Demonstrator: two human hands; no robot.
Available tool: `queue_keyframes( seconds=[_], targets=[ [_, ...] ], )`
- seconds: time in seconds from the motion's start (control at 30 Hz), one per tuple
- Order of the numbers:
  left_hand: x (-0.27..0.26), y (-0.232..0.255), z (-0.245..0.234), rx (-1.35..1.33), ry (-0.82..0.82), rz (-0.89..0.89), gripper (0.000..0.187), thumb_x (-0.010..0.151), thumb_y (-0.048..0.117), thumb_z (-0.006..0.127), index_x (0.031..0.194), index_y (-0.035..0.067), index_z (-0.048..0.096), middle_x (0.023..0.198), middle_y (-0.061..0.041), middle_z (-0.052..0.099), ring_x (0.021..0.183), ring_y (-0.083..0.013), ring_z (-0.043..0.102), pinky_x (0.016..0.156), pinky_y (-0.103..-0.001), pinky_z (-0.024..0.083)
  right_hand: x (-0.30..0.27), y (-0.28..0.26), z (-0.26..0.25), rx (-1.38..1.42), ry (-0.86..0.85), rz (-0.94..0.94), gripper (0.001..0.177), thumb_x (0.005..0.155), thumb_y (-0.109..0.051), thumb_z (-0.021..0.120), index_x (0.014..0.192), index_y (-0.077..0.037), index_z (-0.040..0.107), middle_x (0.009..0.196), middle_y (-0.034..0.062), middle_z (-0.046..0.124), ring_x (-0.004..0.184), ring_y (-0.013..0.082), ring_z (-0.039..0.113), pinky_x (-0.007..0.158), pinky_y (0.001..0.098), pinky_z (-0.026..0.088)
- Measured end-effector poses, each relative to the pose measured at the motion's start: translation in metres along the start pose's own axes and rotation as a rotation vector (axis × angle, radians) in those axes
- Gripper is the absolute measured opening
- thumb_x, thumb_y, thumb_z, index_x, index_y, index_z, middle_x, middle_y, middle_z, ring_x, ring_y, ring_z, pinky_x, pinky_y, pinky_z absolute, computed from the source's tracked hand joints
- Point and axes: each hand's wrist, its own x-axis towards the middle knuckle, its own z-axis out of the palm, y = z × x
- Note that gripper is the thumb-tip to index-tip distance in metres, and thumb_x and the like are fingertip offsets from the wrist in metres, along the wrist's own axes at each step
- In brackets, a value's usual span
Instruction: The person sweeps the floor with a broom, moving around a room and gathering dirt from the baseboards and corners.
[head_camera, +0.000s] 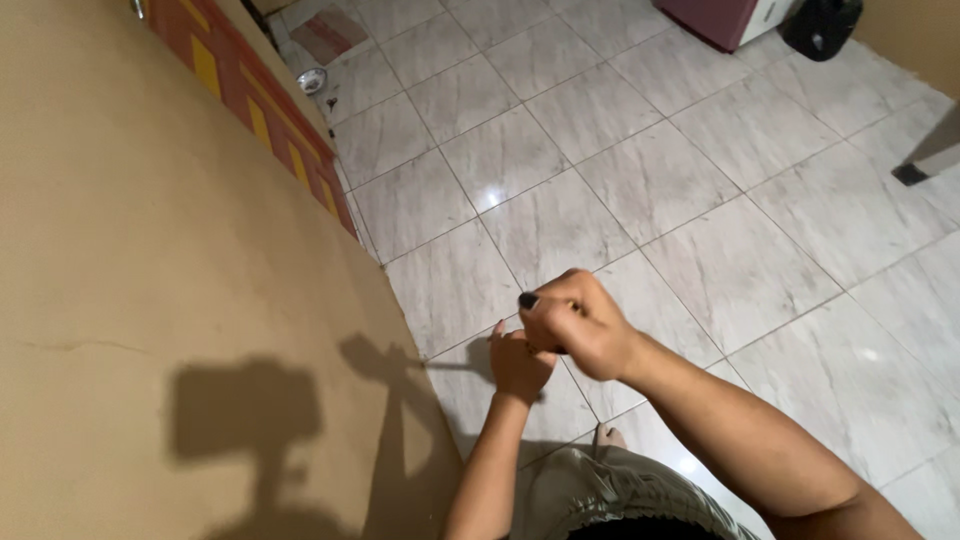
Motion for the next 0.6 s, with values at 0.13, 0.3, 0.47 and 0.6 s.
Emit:
queue_keyframes(
  seconds=[0.13,0.3,0.47,0.6],
  targets=[
    [0.005,-0.033,-0.014,0.047,-0.235,-0.283,0.026,0.084,0.029,0.058,0.075,0.014,0.076,0.076,-0.01,0.074,0.078,-0.03,0.071,0.119,-0.047,0.029,0.013,0.05,-0.014,0.31,0.064,-0.008,0.047,0.103,-0.006,0.041,0.056,-0.005,0.037,0.053,0.0032,0.042,0.049,0.0123,0.033,0.048,0.032,0.031],
    [0.008,-0.071,0.014,0.074,-0.292,-0.51,0.03,0.09,0.031,0.055,0.083,0.014,0.078,0.087,-0.012,0.075,0.089,-0.0346,0.068,0.12,-0.056,0.021,0.018,0.124,-0.023,0.303,0.1,0.051,0.044,0.101,-0.007,0.04,0.057,-0.005,0.037,0.055,0.0032,0.041,0.051,0.0122,0.033,0.049,0.032,0.032],
    [0.031,-0.102,0.096,-0.072,-0.282,-0.365,0.027,0.088,0.034,0.059,0.091,0.01,0.071,0.093,-0.014,0.074,0.094,-0.0354,0.067,0.096,-0.059,0.041,0.023,0.12,-0.022,-0.133,0.059,0.138,0.037,0.093,-0.011,0.043,0.057,-0.001,0.044,0.054,0.0064,0.049,0.053,0.0132,0.043,0.051,0.0327,0.045],
    [0.043,-0.091,0.129,-0.028,0.132,0.044,0.025,0.086,0.035,0.066,0.091,0.01,0.068,0.088,-0.009,0.073,0.087,-0.0341,0.067,0.078,-0.057,0.048,0.037,0.084,-0.03,-0.305,-0.011,0.1,0.03,0.09,-0.013,0.046,0.064,0.001,0.051,0.057,0.0069,0.054,0.055,0.0128,0.046,0.052,0.0317,0.044]
  ],
)
